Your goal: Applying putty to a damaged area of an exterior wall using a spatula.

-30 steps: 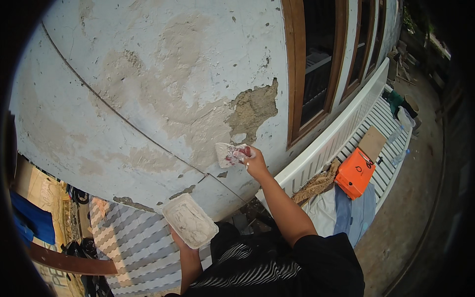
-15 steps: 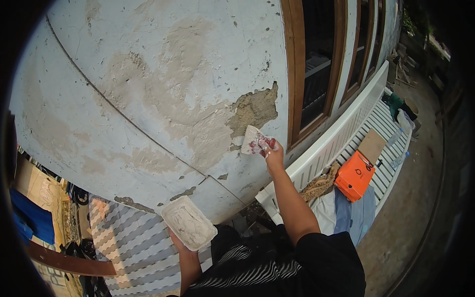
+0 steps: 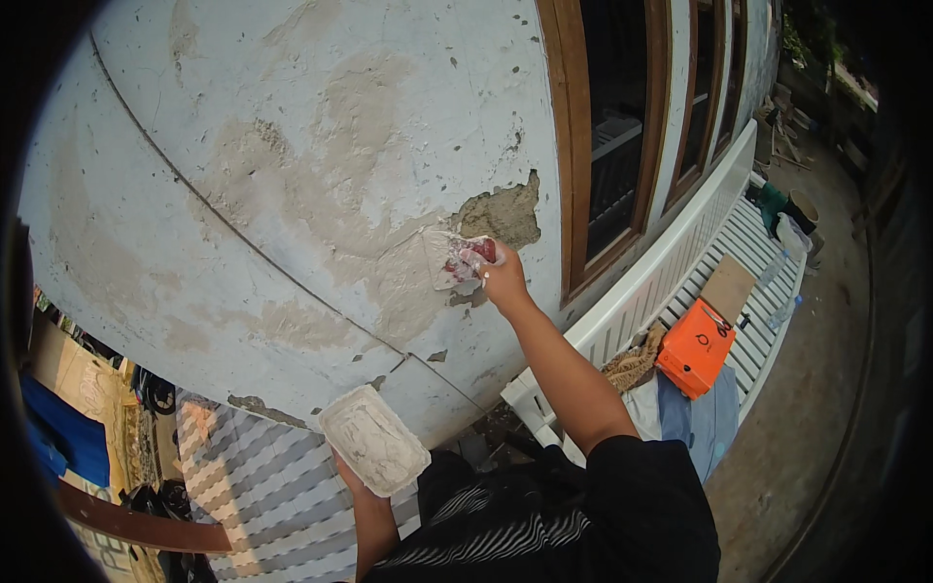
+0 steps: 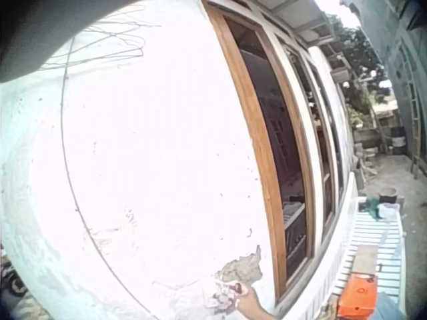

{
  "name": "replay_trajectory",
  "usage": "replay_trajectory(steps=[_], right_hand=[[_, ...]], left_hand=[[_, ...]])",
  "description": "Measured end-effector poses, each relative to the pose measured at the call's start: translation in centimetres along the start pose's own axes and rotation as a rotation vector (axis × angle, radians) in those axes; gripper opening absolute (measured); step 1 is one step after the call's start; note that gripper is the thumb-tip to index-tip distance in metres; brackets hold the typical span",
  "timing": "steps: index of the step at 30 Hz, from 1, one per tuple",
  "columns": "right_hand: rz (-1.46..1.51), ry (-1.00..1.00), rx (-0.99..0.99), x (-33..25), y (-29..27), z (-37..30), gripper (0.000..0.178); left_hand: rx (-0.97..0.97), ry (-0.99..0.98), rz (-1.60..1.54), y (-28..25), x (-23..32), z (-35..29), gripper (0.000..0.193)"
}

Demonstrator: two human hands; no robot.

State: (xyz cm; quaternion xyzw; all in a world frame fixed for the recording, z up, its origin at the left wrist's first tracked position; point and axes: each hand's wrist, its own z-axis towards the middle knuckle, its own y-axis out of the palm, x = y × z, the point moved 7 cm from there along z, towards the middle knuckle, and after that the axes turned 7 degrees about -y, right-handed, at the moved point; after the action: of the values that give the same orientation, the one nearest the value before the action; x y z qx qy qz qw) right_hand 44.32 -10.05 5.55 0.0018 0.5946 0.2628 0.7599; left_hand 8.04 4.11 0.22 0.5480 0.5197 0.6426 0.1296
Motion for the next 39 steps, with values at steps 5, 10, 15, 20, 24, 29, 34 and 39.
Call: replay_trajectory(steps=[5, 10, 15, 20, 24, 29, 34, 39], right_hand=[[0.178, -0.026, 0.098, -2.4, -3.4, 0.0, 0.013], [0.111, 0.02, 0.032, -4.3, -1.0, -0.2, 0.013], [0.128, -0.022, 0.026, -5.2, 1.7, 1.2, 0.012], [0.31, -0.064, 0.244, -3.1, -5.0, 1.2, 0.012], [0.495, -0.012, 0.297, -1.4, -9.6, -2.7, 0.026], [0.665, 0.156, 0.335, -1.3, -11.2, -9.1, 0.037], [0.762, 0.306, 0.317, 0.4, -12.4, -12.3, 0.036], [0.773, 0.437, 0.231, 0.7, -11.2, -13.1, 0.036]], left_hand=[[0.029, 0.037, -0.06, -1.0, 0.6, -0.7, 0.061], [-0.01, 0.013, -0.038, -0.1, -0.2, 0.5, 0.063], [-0.028, 0.025, -0.014, 0.0, -0.9, 1.2, 0.062], [-0.016, 0.024, -0.082, 0.6, -0.9, 0.7, 0.061], [-0.031, 0.003, -0.125, 0.6, -1.4, 0.1, 0.06], [-0.027, -0.007, -0.189, -0.7, -3.0, 1.2, 0.062], [-0.034, -0.004, -0.258, 1.9, -5.9, 0.4, 0.065], [0.035, 0.034, -0.315, 2.2, -8.1, -0.4, 0.066]])
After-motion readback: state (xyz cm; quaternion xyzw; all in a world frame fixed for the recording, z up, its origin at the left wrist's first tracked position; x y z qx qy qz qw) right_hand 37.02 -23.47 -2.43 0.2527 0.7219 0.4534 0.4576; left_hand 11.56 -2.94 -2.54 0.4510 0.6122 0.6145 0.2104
